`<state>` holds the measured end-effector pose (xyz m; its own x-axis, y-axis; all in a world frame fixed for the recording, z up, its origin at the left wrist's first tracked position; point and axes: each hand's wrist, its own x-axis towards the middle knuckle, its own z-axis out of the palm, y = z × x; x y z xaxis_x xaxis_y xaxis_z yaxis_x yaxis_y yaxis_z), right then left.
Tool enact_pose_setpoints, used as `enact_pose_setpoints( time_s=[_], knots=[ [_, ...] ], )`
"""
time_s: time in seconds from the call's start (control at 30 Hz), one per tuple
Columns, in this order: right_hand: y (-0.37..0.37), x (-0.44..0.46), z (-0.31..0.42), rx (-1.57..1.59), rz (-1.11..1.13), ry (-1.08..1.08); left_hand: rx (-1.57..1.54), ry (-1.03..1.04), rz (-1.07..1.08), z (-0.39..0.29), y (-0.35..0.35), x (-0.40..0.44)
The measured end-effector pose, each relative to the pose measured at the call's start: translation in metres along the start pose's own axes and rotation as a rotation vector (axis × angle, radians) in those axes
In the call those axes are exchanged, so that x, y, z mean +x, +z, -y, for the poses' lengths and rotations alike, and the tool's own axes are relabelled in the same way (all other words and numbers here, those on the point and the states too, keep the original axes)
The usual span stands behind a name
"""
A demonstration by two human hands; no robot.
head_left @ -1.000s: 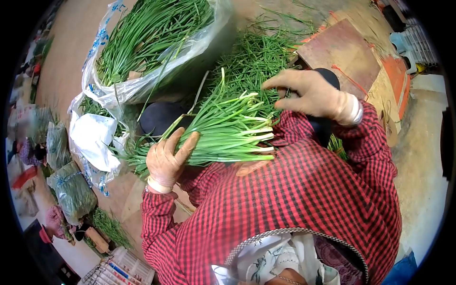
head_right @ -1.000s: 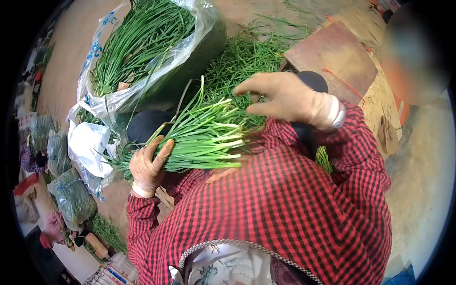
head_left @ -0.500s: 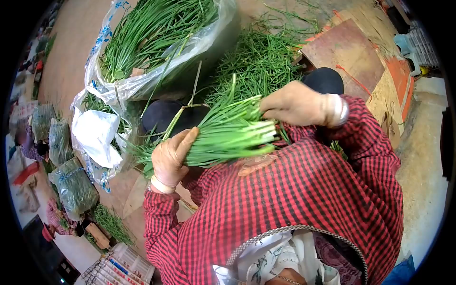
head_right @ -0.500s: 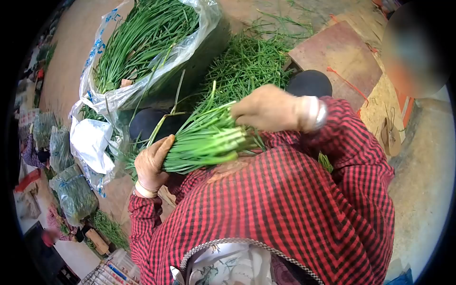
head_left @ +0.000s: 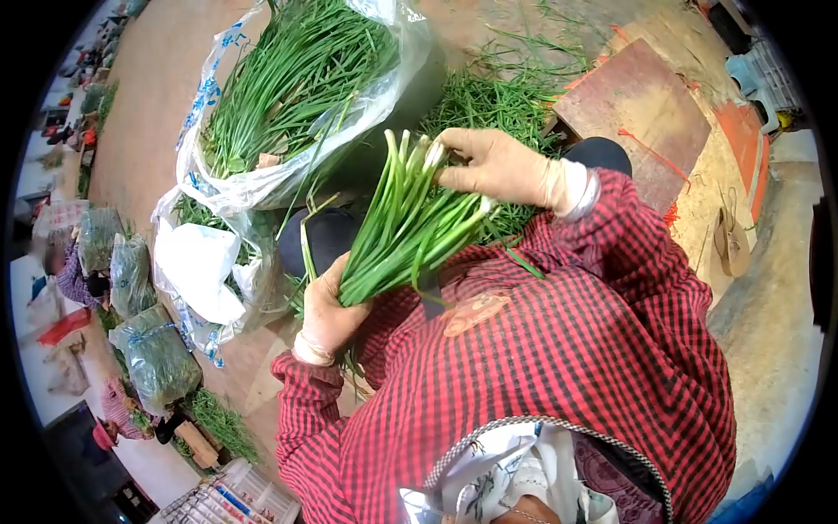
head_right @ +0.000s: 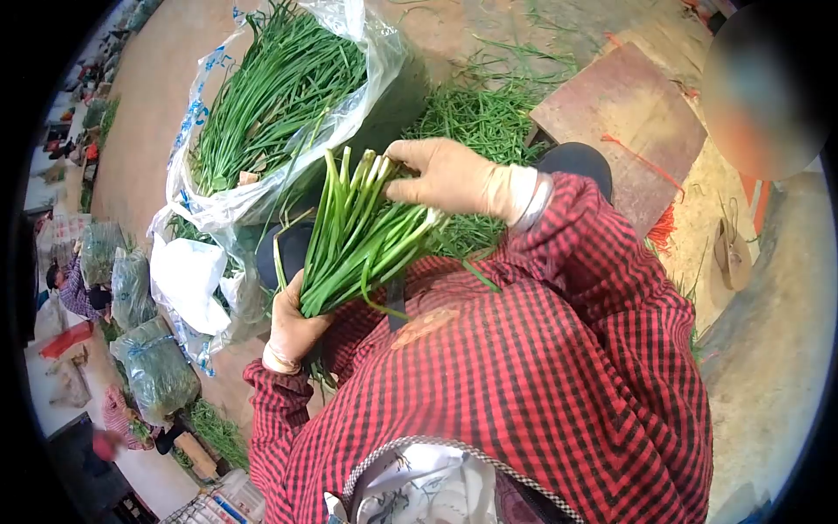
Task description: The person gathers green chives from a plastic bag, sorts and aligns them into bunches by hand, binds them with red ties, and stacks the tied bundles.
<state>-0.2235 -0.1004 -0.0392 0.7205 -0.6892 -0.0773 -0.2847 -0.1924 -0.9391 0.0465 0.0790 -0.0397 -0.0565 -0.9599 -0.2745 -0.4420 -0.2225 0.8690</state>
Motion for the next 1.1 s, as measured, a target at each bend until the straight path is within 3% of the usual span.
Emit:
enact_pose_setpoints(
  time_s=[0.03,0.2,0.27,0.4,0.47,0.53,0.6,0.73,0.8,0.9,0.93,1.0,1.07,1.1],
  knots=[
    [-0.011,0.001,0.008,0.123,0.102,0.174,0.003,-0.003,-0.002,0.000,0.000,-0.002],
    [-0.020,-0.017,-0.008,0.027,0.080,0.066,-0.047,-0.037,0.077,-0.011,0.006,-0.003],
    [-0.026,-0.025,-0.006,0.278,0.040,0.159,-0.090,-0.048,0.108,-0.011,0.008,0.001],
    [-0.062,-0.036,-0.016,0.054,-0.245,0.120,-0.108,-0.033,0.150,-0.009,0.005,0.002],
    [-0.103,-0.046,-0.052,0.258,-0.391,0.312,-0.134,-0.064,0.144,-0.001,0.002,-0.001],
    [-0.111,-0.048,-0.048,0.059,-0.286,0.517,-0.102,-0.077,0.094,0.005,0.002,-0.003],
    [-0.087,-0.045,-0.042,-0.245,-0.009,0.247,-0.104,-0.090,0.103,0.001,0.006,0.000],
    [-0.043,-0.024,-0.029,-0.227,0.197,0.120,-0.098,-0.040,0.057,-0.002,0.014,0.004],
    [-0.029,-0.012,-0.022,0.057,0.344,0.210,-0.085,-0.027,0.062,-0.003,0.014,0.003],
    [-0.016,-0.011,-0.029,-0.032,0.206,0.157,-0.089,-0.068,0.090,-0.002,0.012,0.000],
    [-0.018,-0.013,-0.030,-0.043,0.123,0.103,-0.093,-0.093,0.109,-0.004,0.011,-0.001],
    [-0.040,-0.015,-0.029,0.021,-0.044,0.238,-0.179,-0.101,0.104,-0.008,0.012,-0.001],
    [-0.059,-0.020,-0.038,-0.055,-0.368,0.227,-0.243,-0.142,0.083,-0.009,0.011,0.000],
    [-0.062,-0.020,-0.032,-0.090,-0.358,0.133,-0.208,-0.133,0.063,-0.006,0.012,0.002]
  ],
)
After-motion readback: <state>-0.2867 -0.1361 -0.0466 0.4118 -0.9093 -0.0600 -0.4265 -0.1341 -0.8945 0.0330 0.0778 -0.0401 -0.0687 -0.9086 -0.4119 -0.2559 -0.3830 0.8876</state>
